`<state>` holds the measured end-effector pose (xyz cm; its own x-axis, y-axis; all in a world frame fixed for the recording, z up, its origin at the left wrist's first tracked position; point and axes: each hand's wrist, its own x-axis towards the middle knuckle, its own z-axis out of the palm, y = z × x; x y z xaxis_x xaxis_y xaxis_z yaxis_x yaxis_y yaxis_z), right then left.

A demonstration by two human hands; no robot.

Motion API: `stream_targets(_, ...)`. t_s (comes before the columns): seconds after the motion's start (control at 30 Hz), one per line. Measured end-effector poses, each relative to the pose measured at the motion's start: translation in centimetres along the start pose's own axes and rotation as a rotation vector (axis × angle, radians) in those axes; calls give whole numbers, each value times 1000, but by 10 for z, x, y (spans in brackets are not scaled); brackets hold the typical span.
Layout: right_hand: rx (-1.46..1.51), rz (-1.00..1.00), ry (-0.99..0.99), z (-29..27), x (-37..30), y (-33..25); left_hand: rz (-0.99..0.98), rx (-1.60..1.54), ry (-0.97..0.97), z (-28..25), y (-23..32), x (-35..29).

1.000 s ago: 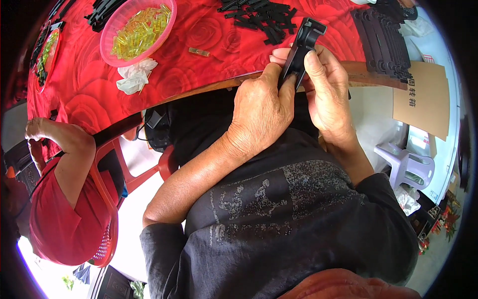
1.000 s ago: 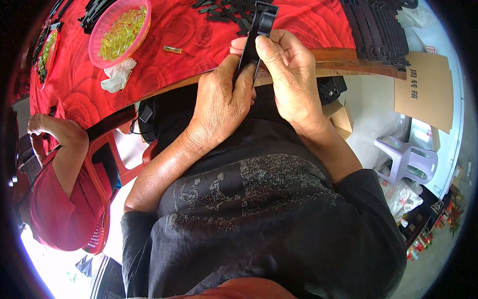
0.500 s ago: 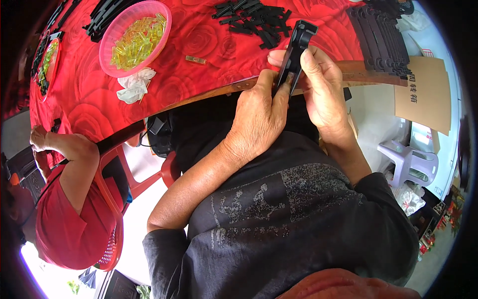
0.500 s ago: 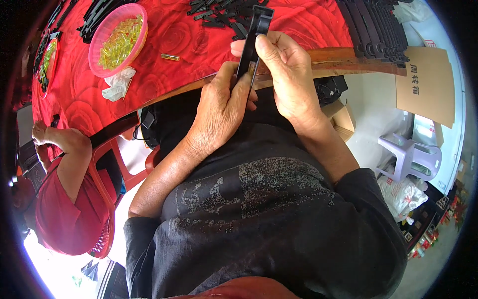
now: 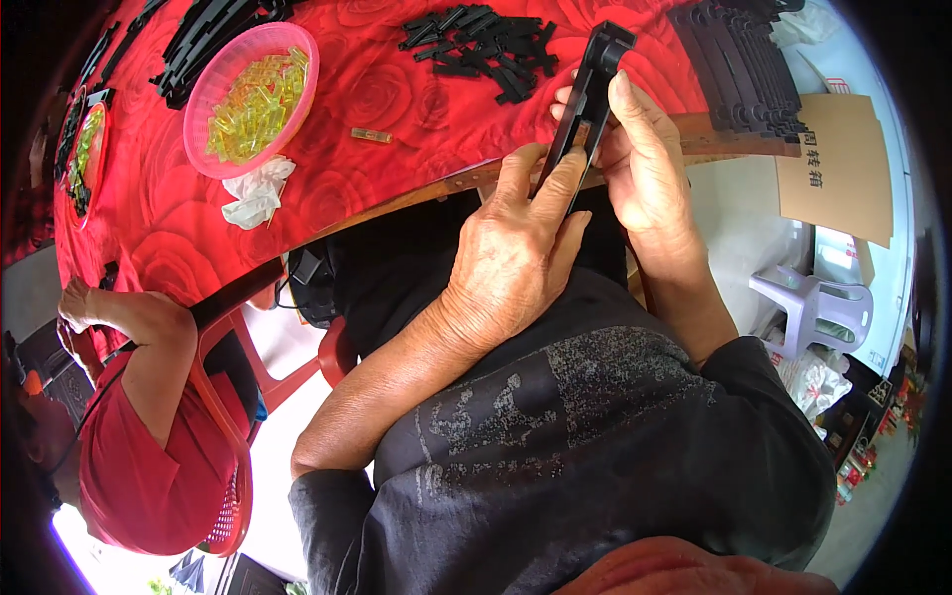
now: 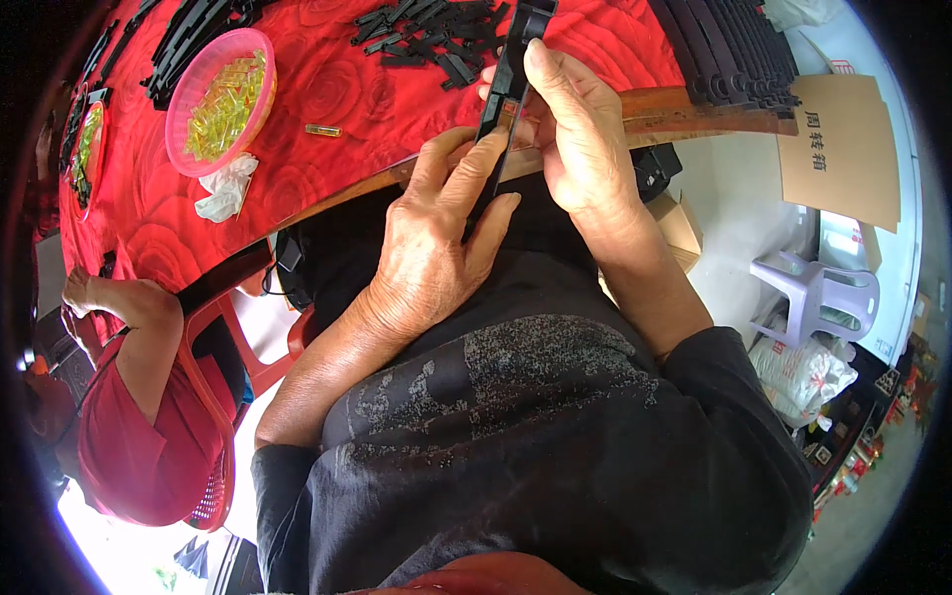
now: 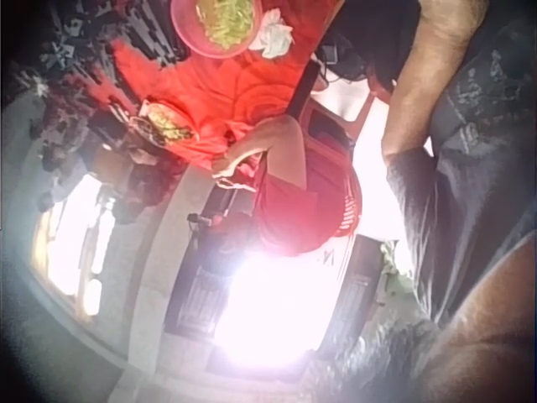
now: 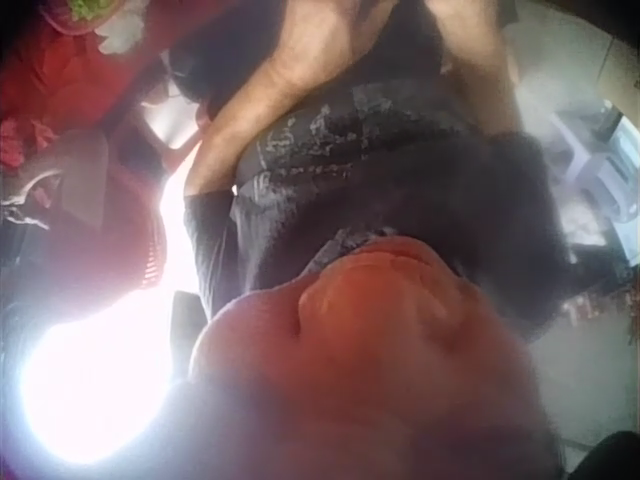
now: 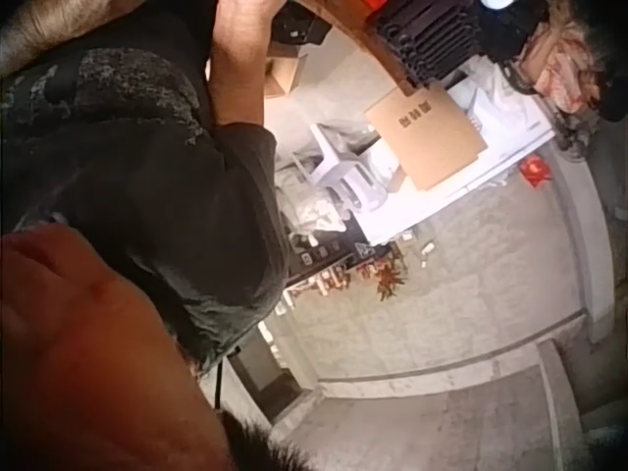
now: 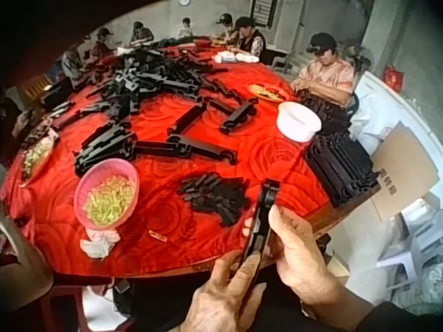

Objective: The person takes a yellow level vial from a bowl, inserts it into a black plastic frame, and presses it into place by hand.

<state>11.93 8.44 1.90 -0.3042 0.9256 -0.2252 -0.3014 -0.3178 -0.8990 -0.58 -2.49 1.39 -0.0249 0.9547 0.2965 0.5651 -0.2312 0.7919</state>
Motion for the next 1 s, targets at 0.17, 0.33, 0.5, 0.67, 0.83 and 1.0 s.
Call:
stream_targets(0.17,-7,8,2,-2,0,1,30,-60,-3,2,-2,3)
stream_targets(0.33,-22,6,2,0,-3,3,-30,-80,-74,1,0,4)
stream_targets(0.5,-127,33,10,1,-3,-2,-35,-101,-98,-1,0,7)
stream_targets(0.67,-90,1,3,0,-3,-1,28,-143,-41,0,-5,9)
stream_targets(0.83,104,59,-85,15,-6,4,-87,-192,-14,-2,0,7)
stream_targets(1.0,272,104,-142,5,0,5,-35,-224,19,0,-3,6)
